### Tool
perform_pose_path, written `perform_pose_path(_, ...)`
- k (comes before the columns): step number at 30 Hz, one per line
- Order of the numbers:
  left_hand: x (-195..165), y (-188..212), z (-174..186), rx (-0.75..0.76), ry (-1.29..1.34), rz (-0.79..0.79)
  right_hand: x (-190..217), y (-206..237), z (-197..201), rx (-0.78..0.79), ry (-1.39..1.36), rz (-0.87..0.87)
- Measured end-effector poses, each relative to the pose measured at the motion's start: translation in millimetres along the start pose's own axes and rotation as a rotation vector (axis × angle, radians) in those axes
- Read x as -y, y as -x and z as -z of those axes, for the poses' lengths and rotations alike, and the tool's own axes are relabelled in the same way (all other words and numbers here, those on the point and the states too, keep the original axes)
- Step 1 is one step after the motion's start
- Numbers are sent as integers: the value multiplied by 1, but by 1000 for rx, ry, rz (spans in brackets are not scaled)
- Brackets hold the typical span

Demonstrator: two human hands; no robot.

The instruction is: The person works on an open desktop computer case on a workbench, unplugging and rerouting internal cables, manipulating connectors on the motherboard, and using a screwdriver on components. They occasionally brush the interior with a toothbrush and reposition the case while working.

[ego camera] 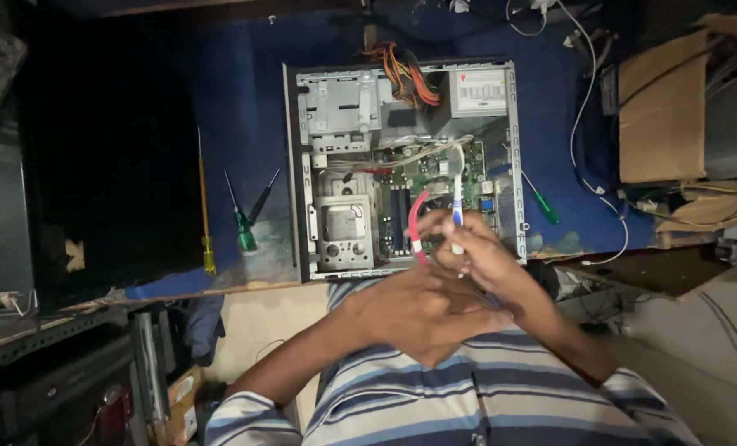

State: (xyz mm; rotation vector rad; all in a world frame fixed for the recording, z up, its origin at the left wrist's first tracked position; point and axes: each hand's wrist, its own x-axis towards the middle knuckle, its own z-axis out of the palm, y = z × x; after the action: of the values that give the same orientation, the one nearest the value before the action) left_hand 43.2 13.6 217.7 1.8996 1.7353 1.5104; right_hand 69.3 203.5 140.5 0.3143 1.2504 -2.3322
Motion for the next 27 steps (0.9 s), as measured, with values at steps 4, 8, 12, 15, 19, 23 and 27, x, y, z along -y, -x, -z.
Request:
perform_pose_path(4,4,1,-1,-37,-46,-36,0,5,-14,55,115,102)
perform_pose_path(8,-2,-3,6,-87,-143,-91,3,2,-23,93,269,191)
perform_pose_path(12,-19,-12,18,-618,-453,-16,4,-5,-21,-24,327,298)
perform_pose_path(15,-17,-16,29,-827,-364,458,6,-8,-17,-23,474,444)
perform_pose_path(19,12,-18,29,-929,595,652,7,-9,-18,-121,481,419)
perform_pose_path(23,36,-9,20,-1011,929,714,8,-11,-18,-146,697,533)
perform_pose_path(27,46,1,18,-1055,1031,625,20,-2,-11,-182,942,584)
